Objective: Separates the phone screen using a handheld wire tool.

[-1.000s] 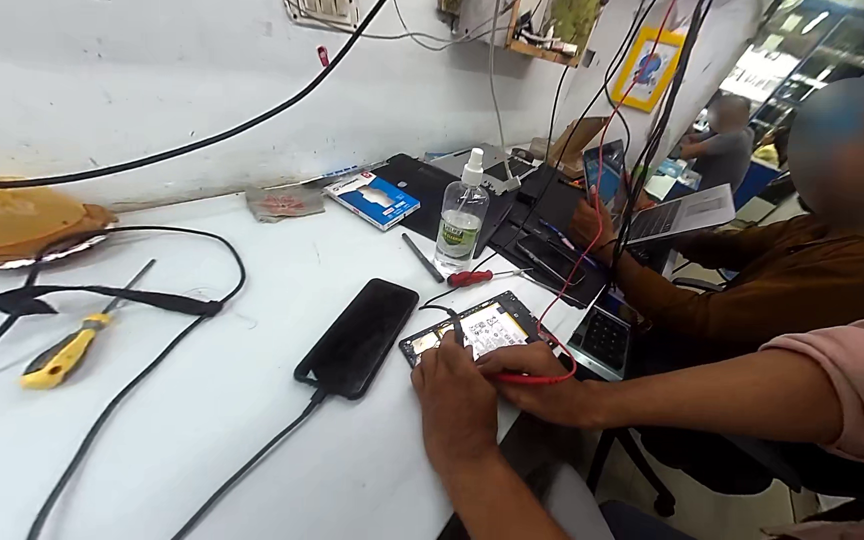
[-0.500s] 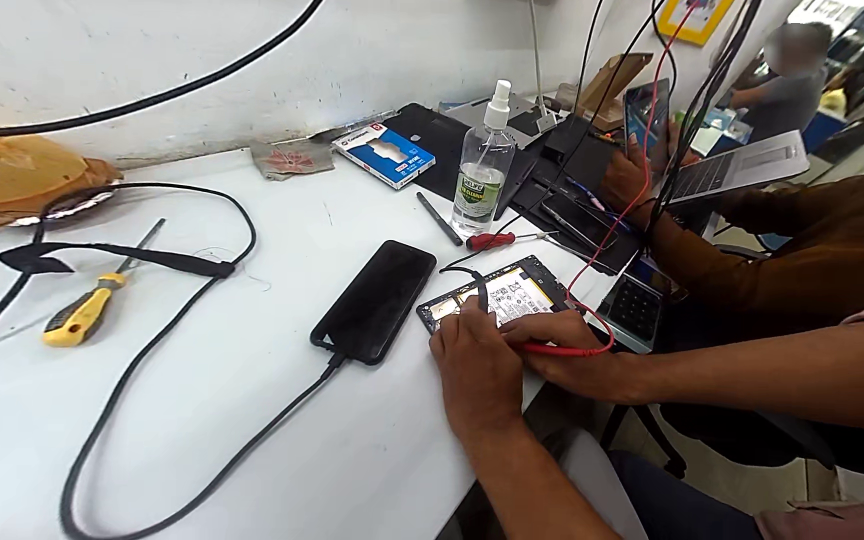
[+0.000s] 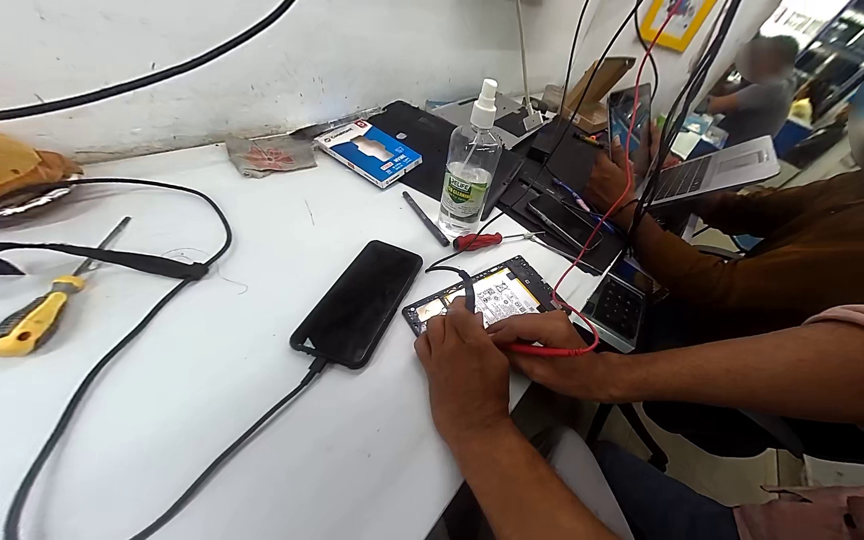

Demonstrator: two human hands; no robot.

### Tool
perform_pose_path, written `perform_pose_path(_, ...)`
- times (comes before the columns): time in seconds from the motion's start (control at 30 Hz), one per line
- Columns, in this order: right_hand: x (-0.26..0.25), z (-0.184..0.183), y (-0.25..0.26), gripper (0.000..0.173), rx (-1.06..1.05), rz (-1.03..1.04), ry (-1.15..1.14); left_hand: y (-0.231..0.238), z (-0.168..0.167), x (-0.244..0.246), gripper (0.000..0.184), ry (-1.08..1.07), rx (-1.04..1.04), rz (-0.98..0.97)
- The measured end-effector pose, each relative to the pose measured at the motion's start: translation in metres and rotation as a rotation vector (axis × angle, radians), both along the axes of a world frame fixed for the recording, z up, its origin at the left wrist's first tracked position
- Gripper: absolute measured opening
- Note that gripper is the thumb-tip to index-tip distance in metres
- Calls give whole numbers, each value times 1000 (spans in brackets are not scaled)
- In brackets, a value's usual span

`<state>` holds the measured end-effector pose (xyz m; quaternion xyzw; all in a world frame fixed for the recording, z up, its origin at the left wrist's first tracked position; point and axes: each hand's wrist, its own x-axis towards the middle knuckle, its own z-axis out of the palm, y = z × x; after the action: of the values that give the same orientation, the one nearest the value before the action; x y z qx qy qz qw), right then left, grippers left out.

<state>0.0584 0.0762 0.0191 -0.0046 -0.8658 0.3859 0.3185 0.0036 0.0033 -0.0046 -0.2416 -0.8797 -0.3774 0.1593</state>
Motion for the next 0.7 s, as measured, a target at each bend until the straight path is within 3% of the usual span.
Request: perform_pose_path(0.7, -3, -13, 5, 11, 35, 0, 8, -1, 0, -1, 27, -29, 22, -16)
